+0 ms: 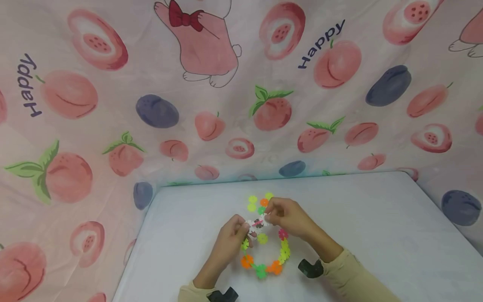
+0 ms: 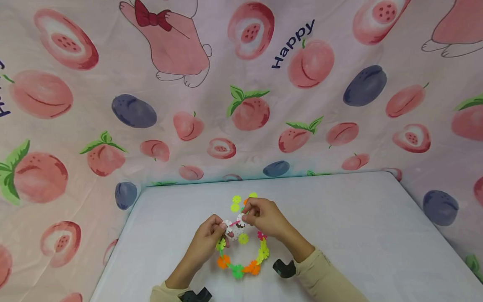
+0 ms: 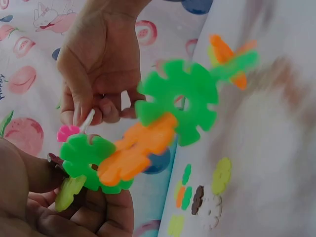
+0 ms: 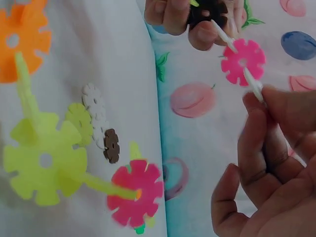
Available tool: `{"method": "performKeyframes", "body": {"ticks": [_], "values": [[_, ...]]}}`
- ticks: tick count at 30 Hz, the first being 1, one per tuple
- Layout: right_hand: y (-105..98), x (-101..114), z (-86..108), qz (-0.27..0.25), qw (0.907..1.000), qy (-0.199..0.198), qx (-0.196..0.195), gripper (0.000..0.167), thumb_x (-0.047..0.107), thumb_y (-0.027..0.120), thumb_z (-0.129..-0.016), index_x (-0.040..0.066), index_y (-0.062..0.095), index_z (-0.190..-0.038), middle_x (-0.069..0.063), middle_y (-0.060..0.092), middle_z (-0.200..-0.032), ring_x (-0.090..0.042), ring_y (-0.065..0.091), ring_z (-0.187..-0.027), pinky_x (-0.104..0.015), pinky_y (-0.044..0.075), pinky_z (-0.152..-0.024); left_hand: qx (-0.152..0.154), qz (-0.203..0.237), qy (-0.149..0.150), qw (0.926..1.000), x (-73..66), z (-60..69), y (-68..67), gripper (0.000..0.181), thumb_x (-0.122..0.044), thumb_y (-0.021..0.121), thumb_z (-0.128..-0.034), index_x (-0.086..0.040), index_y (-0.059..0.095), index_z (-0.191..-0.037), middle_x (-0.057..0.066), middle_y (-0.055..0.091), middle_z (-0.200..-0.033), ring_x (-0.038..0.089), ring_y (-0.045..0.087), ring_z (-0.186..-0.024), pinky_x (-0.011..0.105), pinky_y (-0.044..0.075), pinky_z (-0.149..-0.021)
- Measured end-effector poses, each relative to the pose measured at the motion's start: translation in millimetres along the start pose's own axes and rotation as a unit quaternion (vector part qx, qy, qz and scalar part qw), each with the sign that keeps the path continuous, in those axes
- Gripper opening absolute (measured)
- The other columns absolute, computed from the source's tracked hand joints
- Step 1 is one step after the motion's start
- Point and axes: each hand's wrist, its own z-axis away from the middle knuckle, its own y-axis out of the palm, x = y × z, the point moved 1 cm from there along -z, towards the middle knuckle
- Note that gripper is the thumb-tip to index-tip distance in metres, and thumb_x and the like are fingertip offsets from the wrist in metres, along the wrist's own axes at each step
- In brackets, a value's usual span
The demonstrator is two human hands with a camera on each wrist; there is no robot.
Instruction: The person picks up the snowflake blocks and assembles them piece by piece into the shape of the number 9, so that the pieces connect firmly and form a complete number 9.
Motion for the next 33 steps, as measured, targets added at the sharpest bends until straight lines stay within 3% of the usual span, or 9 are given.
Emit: {"method": "performKeyframes", "body": {"ticks": [7,10,17,22,29,33], "values": [[1.9,-4.9,-0.8,-0.015,0.9999,-0.005,0.003,0.007,0.01,0.07,-0.095,0.015,0.065,-0.092,-0.009,0.064,-0.078,-0.033,0.063,-0.078,-0.035,0.056,-0.068,0.005,0.017,0.004,0.9998,0.4,-0.8,2.9,0.017,-0.022,0.052,-0.1077,-0.005,0.053,-0.103,0.011,0.076,-0.093,0.02,0.07,-0.071,0.023,0.05,-0.064],[2.7,-6.9,-1.2,-0.025,0.9996,-0.004,0.009,0.006,0.012,0.069,-0.095,0.015,0.065,-0.092,-0.009,0.065,-0.079,-0.03,0.063,-0.079,-0.037,0.056,-0.069,0.015,0.024,0.003,0.9996,0.9,-1.2,1.7,0.018,-0.021,0.051,-0.1082,-0.004,0.053,-0.103,0.011,0.076,-0.094,0.024,0.071,-0.074,0.023,0.051,-0.064],[2.2,-11.2,-1.9,-0.057,0.9979,0.001,0.03,0.005,0.017,0.07,-0.096,0.012,0.068,-0.096,-0.008,0.068,-0.082,-0.024,0.064,-0.083,-0.037,0.054,-0.075,0.067,0.077,-0.007,0.9948,6.4,-3.1,-2.3,0.018,-0.019,0.048,-0.109,-0.004,0.052,-0.118,0.022,0.074,-0.108,0.032,0.075,-0.092,0.024,0.058,-0.074],[3.4,-12.1,-2.5,-0.047,0.9986,-0.006,0.023,0.009,0.023,0.073,-0.095,0.014,0.072,-0.098,-0.003,0.069,-0.082,-0.026,0.064,-0.083,-0.037,0.055,-0.073,0.095,0.119,-0.008,0.9883,7.5,-3.5,-2.8,0.019,-0.011,0.044,-0.1089,-0.002,0.052,-0.124,0.035,0.066,-0.118,0.043,0.072,-0.103,0.033,0.061,-0.084],[-0.6,-15.4,-4.6,-0.017,0.9998,-0.01,0.003,0.011,0.03,0.075,-0.093,0.021,0.074,-0.099,0.001,0.071,-0.084,-0.024,0.067,-0.082,-0.037,0.056,-0.075,0.1,0.134,-0.02,0.9857,3.0,-2.2,-2.1,0.017,-0.008,0.041,-0.1092,0.001,0.048,-0.122,0.032,0.064,-0.118,0.035,0.074,-0.102,0.032,0.061,-0.083],[-6.4,-20.4,-6.1,-0.006,0.9999,0.008,-0.012,0.013,0.032,0.075,-0.093,0.023,0.075,-0.101,0.003,0.072,-0.085,-0.021,0.067,-0.079,-0.036,0.057,-0.072,0.099,0.141,-0.023,0.9848,2.1,-0.8,-4.2,0.015,-0.006,0.041,-0.1088,0.001,0.046,-0.121,0.033,0.063,-0.119,0.036,0.074,-0.105,0.034,0.061,-0.085]]}}
